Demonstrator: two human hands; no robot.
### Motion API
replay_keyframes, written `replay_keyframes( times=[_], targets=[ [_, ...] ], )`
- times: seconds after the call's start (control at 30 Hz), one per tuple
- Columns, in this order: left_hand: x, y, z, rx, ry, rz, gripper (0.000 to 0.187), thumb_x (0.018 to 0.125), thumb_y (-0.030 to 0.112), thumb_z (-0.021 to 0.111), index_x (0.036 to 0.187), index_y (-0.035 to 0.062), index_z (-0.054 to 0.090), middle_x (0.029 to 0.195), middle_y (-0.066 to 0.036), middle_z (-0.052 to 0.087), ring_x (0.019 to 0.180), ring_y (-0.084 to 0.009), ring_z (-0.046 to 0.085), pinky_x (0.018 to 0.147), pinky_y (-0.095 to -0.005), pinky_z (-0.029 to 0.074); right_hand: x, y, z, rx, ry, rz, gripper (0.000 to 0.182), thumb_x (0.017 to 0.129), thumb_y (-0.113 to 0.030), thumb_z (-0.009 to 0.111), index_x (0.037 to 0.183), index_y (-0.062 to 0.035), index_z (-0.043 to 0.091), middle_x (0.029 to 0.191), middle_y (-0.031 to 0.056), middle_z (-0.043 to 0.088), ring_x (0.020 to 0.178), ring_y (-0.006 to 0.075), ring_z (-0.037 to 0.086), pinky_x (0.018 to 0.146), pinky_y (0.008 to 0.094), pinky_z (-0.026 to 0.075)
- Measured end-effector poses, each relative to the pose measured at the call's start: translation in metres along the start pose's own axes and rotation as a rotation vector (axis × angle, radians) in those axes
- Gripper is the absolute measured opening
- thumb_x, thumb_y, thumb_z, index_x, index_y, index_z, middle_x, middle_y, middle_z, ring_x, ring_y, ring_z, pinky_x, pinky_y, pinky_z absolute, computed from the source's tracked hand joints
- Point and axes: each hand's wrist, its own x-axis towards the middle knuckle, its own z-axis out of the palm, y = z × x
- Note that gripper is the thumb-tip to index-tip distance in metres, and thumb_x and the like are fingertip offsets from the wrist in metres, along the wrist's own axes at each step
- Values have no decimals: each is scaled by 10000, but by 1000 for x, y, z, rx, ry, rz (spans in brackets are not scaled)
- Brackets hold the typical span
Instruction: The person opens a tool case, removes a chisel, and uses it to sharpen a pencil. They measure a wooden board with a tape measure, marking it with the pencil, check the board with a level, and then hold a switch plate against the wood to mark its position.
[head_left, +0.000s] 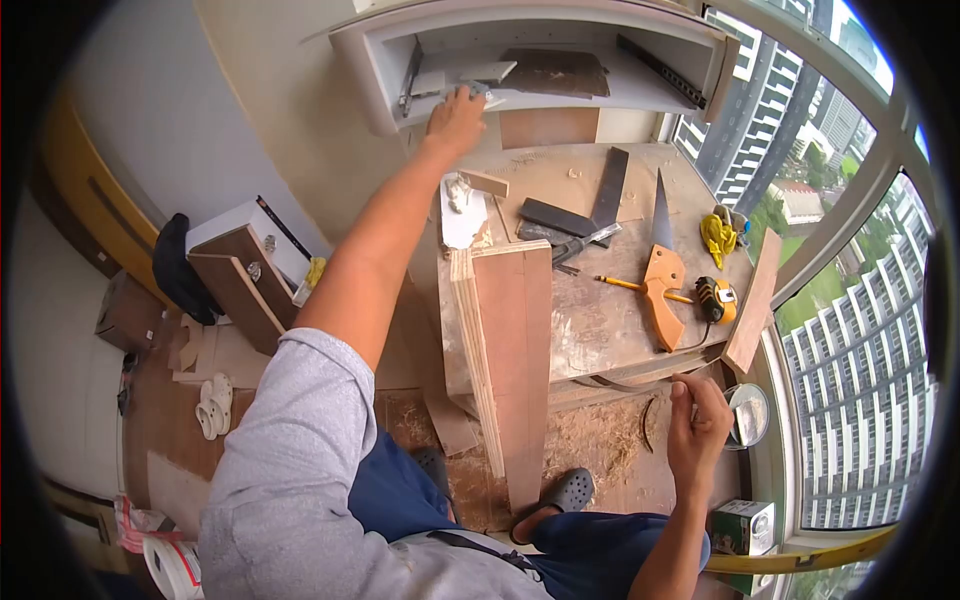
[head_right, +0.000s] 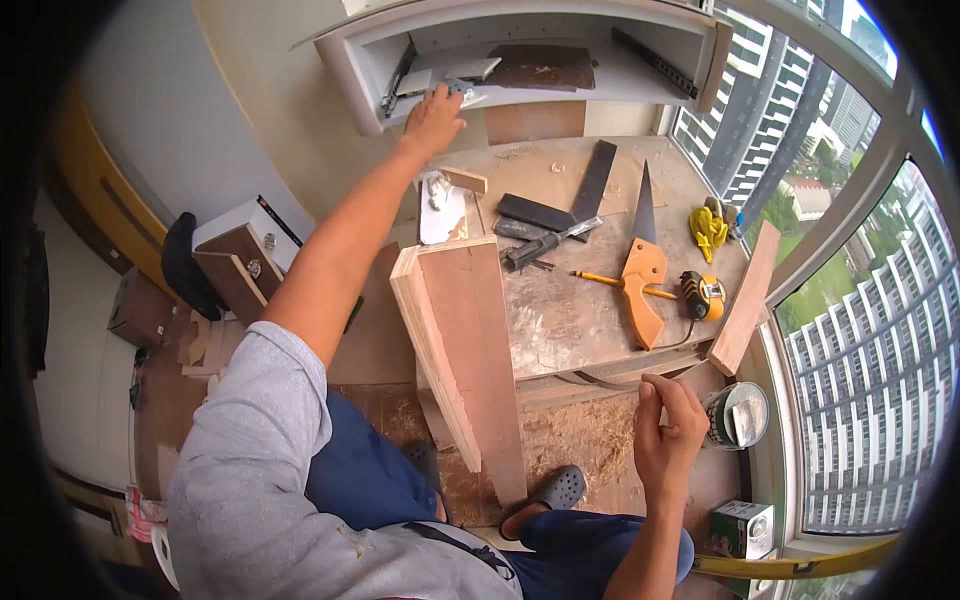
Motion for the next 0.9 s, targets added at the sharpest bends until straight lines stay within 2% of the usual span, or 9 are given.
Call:
replay_keyframes(
  times=[0.13, 0.2, 0.27, 0.33, 0.4, 0.43, 0.6, 0.73, 0.9],
  targets=[
    [16, -26, 21, 123, 127, 192, 232, 869, 139, 728, 1070, 60, 644, 1003, -132, 627, 952, -387, 665, 816, -482, 578, 9, 1, 6, -11, -41, -21, 73, 936, -4, 647, 974, 21, 703, 737, 135, 625, 646, 223, 608, 620, 332, 462],
    [12, -13, -14, 103, 181, 215, 209, 872, 109, 710, 1068, 52, 661, 971, -119, 649, 888, -371, 683, 771, -456, 593, 12, 3, 12, -15, -63, -69, 90, 947, -23, 651, 1003, 21, 706, 749, 121, 629, 663, 213, 613, 632, 327, 465],
    [0, 13, -79, -96, 522, 321, 93, 942, 104, 562, 888, 31, 539, 874, -185, 550, 750, -380, 637, 622, -459, 522, 10, 2, 19, 43, -56, -58, 97, 953, -31, 650, 1014, 18, 707, 758, 112, 635, 677, 195, 614, 640, 322, 464],
    [-32, 37, -158, -359, 624, 419, 92, 903, 5, 620, 987, -22, 591, 945, -207, 595, 834, -429, 625, 710, -462, 530, 15, -5, 21, 98, -12, -66, 104, 960, -39, 649, 1025, 16, 709, 768, 103, 641, 691, 177, 615, 648, 316, 462],
    [-67, 70, -232, -349, 795, 578, 130, 901, -60, 670, 1020, -25, 630, 902, -163, 612, 758, -326, 632, 642, -393, 524, 18, -20, 18, 380, 8, -54, 274, 1029, -204, 597, 1139, 34, 676, 886, 102, 678, 768, 152, 620, 685, 293, 482],
    [-88, 77, -251, -276, 776, 639, 170, 885, 23, 685, 1049, -5, 650, 961, -152, 642, 791, -327, 659, 667, -396, 562, 19, -29, 16, 521, 18, -48, 366, 1064, -286, 571, 1197, 44, 660, 944, 102, 697, 806, 140, 622, 703, 282, 491],
    [-186, 150, -294, -344, 666, 906, 253, 811, 100, 734, 1026, -11, 658, 989, -159, 657, 766, -275, 678, 648, -345, 594, 11, -127, 3, 1036, -253, 2, 980, 948, -698, 541, 1514, 80, 354, 1296, 195, 611, 1037, 217, 646, 864, 337, 572],
    [-219, 182, -285, -488, 583, 911, 273, 776, 115, 748, 1002, -4, 650, 980, -148, 648, 743, -250, 676, 648, -324, 594, -14, -168, 17, 1112, -75, 274, 315, 1056, -188, 566, 1297, 13, 537, 1119, 59, 644, 1009, 123, 630, 764, 309, 566],
    [-217, 186, -283, -491, 418, 852, 242, 811, 160, 748, 994, 30, 659, 969, -101, 647, 825, -246, 669, 747, -373, 589, 23, -133, 25, 518, 72, -110, 151, 1046, -118, 552, 1099, 17, 594, 856, 76, 661, 803, 114, 634, 610, 342, 477]
  ],
)
